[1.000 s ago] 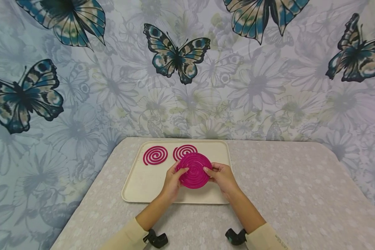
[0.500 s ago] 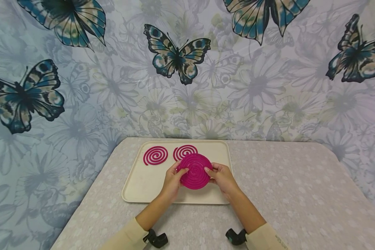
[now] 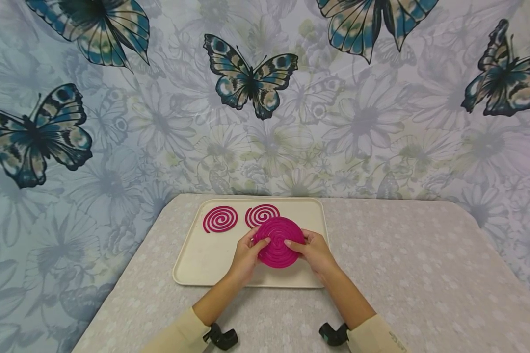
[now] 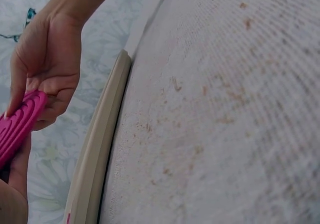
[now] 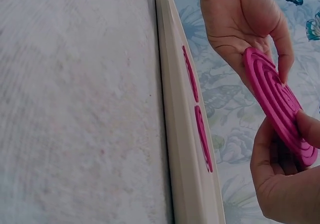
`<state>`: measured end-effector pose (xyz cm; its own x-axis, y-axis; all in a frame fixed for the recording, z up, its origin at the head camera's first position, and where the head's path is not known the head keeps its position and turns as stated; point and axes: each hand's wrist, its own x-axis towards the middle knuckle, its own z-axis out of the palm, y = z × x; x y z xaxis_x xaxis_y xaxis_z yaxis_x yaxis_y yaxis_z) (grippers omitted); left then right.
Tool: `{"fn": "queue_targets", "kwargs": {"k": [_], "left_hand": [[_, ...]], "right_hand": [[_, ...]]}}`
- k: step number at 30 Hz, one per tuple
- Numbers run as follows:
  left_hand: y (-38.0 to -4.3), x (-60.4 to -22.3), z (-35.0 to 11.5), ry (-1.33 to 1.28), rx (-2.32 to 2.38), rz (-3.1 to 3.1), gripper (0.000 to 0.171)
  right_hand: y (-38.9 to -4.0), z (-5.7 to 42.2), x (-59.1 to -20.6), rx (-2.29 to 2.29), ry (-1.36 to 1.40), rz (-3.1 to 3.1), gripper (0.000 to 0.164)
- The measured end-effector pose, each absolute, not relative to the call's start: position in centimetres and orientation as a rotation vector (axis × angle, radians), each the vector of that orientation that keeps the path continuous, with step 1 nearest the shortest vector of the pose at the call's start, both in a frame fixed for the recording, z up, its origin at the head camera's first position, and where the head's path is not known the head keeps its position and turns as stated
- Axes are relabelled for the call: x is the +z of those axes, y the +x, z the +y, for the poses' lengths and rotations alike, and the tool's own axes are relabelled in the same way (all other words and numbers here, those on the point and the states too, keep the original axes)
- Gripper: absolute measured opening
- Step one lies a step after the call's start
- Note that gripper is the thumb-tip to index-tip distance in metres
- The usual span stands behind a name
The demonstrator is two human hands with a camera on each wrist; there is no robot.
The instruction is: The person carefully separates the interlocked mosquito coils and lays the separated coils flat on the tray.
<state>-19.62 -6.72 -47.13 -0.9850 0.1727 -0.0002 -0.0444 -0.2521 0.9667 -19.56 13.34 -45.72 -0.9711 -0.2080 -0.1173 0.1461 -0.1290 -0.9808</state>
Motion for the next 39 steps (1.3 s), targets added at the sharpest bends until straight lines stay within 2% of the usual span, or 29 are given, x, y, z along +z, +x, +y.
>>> {"fn": "queue_targets", "kwargs": {"k": [7, 16, 23, 33, 39], "left_hand": [[-19.65, -47.36, -6.46, 0.202, 2.364, 1.887, 0.058], [-19.52, -47.29, -6.40, 0.227, 2.358, 1.969, 0.051], [-19.41, -47.22, -6.22, 0.155, 2.307, 2.086, 0.056], [-19.40, -47.31, -6.16, 0.143, 2.394, 2.035, 0.060], [-19.43, -47.16, -6.34, 0.066, 2.398, 2.008, 0.055]], "right_hand": [[-19.52, 13.33, -45.84, -2.196, -0.110, 1.888, 0.049], [-19.39, 13.26, -45.67, -2.185, -0.200, 1.845, 0.052], [-19.32, 13.21, -45.73, -2.169, -0.252, 1.844, 0.058], [-19.25, 13.04, -45.55, -2.230, -0.241, 1.797, 0.046], [-19.22, 13.04, -45.52, -2.285, -0.304, 1.778, 0.043]]}}
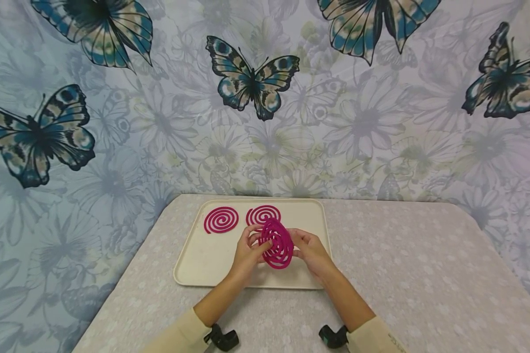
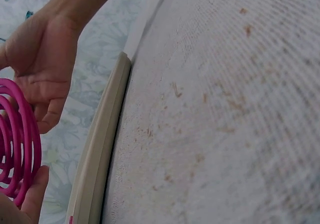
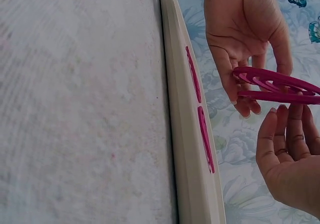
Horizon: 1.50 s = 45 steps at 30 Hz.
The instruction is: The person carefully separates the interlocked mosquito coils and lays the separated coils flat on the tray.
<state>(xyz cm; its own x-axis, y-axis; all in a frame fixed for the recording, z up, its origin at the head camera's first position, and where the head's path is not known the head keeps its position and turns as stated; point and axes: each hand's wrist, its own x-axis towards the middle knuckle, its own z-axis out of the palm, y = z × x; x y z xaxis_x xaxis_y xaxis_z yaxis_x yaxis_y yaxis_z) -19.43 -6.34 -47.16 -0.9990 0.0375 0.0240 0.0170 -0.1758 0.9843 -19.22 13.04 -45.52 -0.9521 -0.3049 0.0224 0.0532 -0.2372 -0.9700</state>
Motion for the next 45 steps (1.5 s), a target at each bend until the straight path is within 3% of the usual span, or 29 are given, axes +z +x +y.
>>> {"fn": "queue_targets", "kwargs": {"k": [9, 29, 38, 45], "left_hand": [[-19.4, -47.0, -6.3, 0.051, 2.387, 1.966, 0.052], [-18.9, -46.7, -6.0, 0.221, 2.219, 1.985, 0.051], [-18.9, -46.1, -6.1, 0.182, 2.227, 1.997, 0.051], [-19.4, -45.8, -6.6, 0.074, 2.213, 2.003, 0.048]], "right_hand": [[-19.2, 13.1, -45.5, -2.333, -0.153, 1.829, 0.020], [-19.2, 14.0, -45.7, -2.128, -0.278, 1.535, 0.039], [-19.3, 14.2, -45.9, -2.170, -0.229, 1.512, 0.025], [-19.6, 14.6, -45.9, -2.229, -0.135, 1.533, 0.028]]}}
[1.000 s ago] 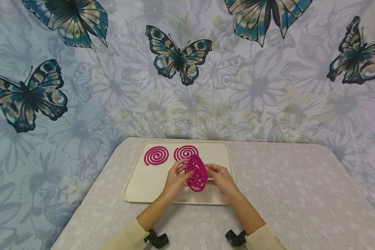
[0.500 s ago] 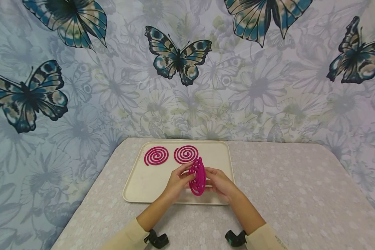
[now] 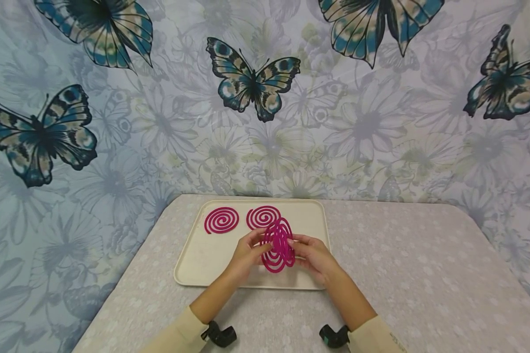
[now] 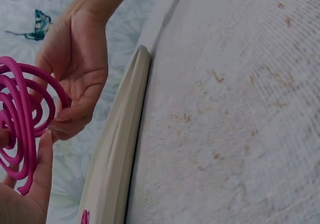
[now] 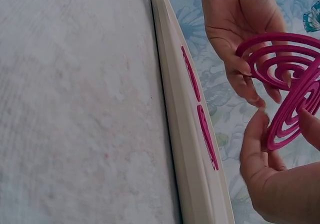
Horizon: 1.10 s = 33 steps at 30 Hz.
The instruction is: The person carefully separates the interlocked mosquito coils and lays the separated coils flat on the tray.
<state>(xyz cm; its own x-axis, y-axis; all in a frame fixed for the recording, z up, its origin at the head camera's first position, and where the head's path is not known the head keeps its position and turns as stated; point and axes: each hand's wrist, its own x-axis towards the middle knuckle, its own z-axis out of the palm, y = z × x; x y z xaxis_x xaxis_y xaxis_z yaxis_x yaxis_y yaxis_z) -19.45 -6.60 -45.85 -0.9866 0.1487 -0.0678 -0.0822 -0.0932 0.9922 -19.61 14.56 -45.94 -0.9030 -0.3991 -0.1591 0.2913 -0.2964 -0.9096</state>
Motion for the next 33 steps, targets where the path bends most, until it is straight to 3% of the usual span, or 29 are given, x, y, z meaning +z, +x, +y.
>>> {"fn": "queue_targets", "kwargs": {"k": [6, 20, 33], "left_hand": [[-19.8, -45.7, -7.0, 0.040, 2.219, 1.884, 0.048], [-21.4, -45.8, -8.8, 0.004, 2.135, 1.700, 0.049], [-22.0, -45.9, -10.2, 0.081, 2.143, 1.537, 0.062]], "right_hand": [[-20.0, 15.0, -45.8, -2.293, -0.108, 1.423, 0.016], [-20.8, 16.7, -45.6, -2.363, -0.098, 1.397, 0.018], [-21.0, 17.4, -45.2, -2.325, 0.000, 1.571, 0.016]]}}
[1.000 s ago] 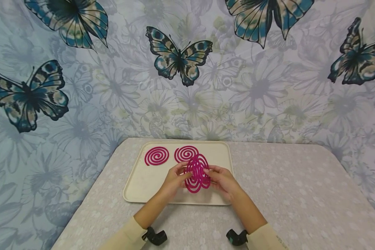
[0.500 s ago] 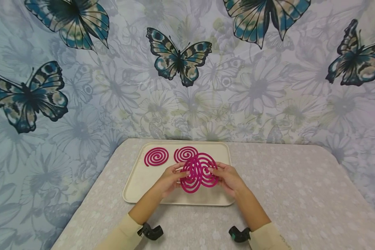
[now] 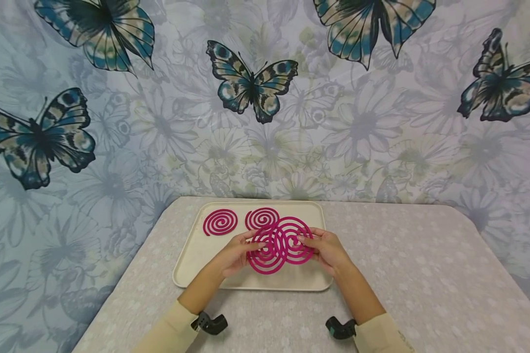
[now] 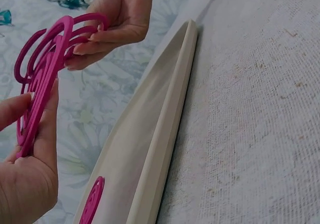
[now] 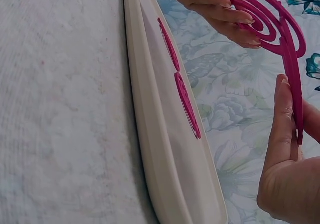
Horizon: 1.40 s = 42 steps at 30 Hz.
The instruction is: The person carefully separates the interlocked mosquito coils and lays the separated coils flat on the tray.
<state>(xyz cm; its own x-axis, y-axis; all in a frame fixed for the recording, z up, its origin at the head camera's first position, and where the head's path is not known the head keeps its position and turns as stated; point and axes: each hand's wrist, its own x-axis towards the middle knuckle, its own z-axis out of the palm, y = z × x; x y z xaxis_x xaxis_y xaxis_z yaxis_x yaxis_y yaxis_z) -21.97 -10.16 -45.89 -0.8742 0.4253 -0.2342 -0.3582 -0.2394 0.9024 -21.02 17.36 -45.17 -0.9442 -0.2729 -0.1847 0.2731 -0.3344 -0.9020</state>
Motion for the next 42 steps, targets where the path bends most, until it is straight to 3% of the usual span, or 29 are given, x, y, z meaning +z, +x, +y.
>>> {"fn": "queue_targets", "kwargs": {"k": [23, 31, 42], "left_hand": [[-22.2, -45.4, -12.5, 0.067, 2.096, 1.760, 0.047], [-22.1, -45.6, -13.6, 0.036, 2.100, 1.787, 0.042], [-21.9, -46.3, -15.9, 0.013, 2.082, 1.825, 0.049]], "right_hand": [[-21.2, 18.0, -44.5, -2.258, 0.047, 1.724, 0.007], [-21.2, 18.3, -44.3, -2.237, 0.032, 1.759, 0.013], [-21.1, 18.5, -44.9, -2.173, -0.020, 1.768, 0.019]]}}
